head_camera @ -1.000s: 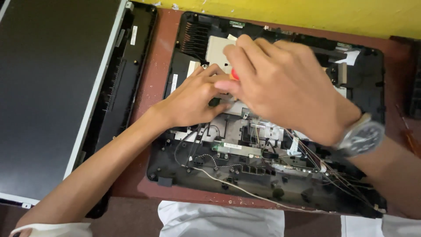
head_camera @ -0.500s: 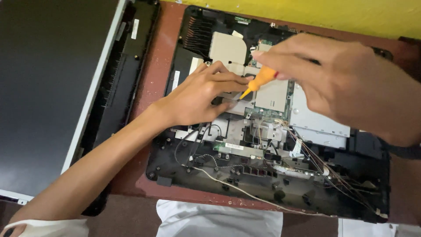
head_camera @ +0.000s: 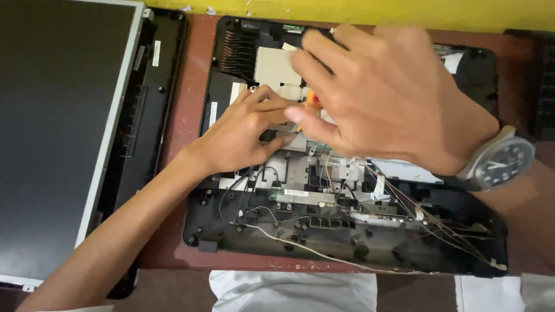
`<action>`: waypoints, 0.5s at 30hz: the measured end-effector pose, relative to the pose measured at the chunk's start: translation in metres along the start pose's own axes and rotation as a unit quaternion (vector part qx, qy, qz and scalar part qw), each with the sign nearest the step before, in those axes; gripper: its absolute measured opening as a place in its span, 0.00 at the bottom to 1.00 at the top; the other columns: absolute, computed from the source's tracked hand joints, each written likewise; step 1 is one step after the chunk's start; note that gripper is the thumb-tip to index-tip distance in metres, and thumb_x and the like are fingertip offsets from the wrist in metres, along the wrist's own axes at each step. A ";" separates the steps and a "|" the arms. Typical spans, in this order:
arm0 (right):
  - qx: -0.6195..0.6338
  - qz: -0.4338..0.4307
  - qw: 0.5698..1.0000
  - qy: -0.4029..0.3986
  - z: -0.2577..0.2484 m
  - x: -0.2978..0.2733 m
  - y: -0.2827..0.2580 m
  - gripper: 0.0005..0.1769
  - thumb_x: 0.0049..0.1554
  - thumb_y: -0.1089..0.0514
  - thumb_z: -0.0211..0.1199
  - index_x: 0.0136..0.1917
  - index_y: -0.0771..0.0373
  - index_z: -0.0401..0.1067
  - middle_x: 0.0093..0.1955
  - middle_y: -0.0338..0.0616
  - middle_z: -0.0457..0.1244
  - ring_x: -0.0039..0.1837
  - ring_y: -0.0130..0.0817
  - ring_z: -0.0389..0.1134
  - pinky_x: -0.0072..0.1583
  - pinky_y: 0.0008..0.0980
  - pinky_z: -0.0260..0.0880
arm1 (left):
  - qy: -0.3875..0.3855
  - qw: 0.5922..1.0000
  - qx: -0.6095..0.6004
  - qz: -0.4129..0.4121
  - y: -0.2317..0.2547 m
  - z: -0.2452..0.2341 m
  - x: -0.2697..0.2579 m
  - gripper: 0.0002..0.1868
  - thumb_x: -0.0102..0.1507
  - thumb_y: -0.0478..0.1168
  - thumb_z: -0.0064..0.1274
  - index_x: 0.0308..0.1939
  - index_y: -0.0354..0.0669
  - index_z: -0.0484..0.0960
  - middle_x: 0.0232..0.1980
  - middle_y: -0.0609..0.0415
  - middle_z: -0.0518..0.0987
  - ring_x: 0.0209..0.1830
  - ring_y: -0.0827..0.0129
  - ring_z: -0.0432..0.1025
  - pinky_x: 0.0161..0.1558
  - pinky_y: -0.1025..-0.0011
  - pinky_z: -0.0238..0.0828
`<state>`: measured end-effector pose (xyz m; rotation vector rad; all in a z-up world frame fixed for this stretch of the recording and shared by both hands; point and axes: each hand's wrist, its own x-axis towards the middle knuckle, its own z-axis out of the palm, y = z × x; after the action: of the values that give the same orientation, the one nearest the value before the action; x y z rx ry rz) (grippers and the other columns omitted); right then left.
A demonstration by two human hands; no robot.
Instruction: The person uses a screwdriver to remove screws from the internal components of a disassembled laptop. They then lift the screen panel, disconnect the ribbon cable from the motherboard, and set the screen aside.
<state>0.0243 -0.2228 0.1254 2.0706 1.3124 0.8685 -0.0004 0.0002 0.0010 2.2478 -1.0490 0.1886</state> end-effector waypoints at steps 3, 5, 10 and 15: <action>0.158 -0.051 0.986 -0.004 -0.003 0.005 0.000 0.36 0.58 0.48 0.54 0.77 0.60 0.61 0.56 0.42 0.59 0.39 0.30 0.64 0.35 0.27 0.62 | 0.003 1.000 0.008 0.004 -0.002 0.000 -0.001 0.20 0.64 0.38 0.62 0.59 0.41 0.81 0.63 0.54 0.80 0.50 0.57 0.64 0.48 0.54 0.63; 0.179 -0.074 0.981 -0.013 -0.001 0.005 -0.001 0.34 0.63 0.48 0.53 0.79 0.65 0.59 0.56 0.42 0.57 0.46 0.29 0.62 0.35 0.24 0.66 | 0.003 1.000 0.012 0.001 -0.003 0.002 -0.001 0.20 0.63 0.38 0.62 0.60 0.42 0.82 0.64 0.54 0.80 0.51 0.57 0.65 0.47 0.54 0.63; 0.257 -0.123 0.957 0.063 -0.005 0.001 0.012 0.21 0.73 0.58 0.55 0.72 0.77 0.63 0.59 0.46 0.60 0.53 0.37 0.62 0.57 0.34 0.67 | -0.009 1.000 0.008 -0.001 -0.003 0.001 0.000 0.22 0.63 0.37 0.61 0.61 0.41 0.81 0.63 0.54 0.81 0.53 0.56 0.65 0.50 0.54 0.63; 0.448 -0.112 0.887 0.006 -0.011 -0.014 0.020 0.39 0.53 0.87 0.44 0.78 0.80 0.54 0.77 0.64 0.54 0.65 0.49 0.64 0.60 0.39 0.65 | -0.009 1.000 0.016 -0.001 -0.007 0.004 -0.001 0.23 0.60 0.37 0.63 0.60 0.40 0.82 0.63 0.54 0.81 0.50 0.57 0.64 0.49 0.55 0.62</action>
<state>0.0230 -0.2422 0.1433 2.4537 2.1868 0.1409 0.0032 0.0018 -0.0063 2.2829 -1.0589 0.1863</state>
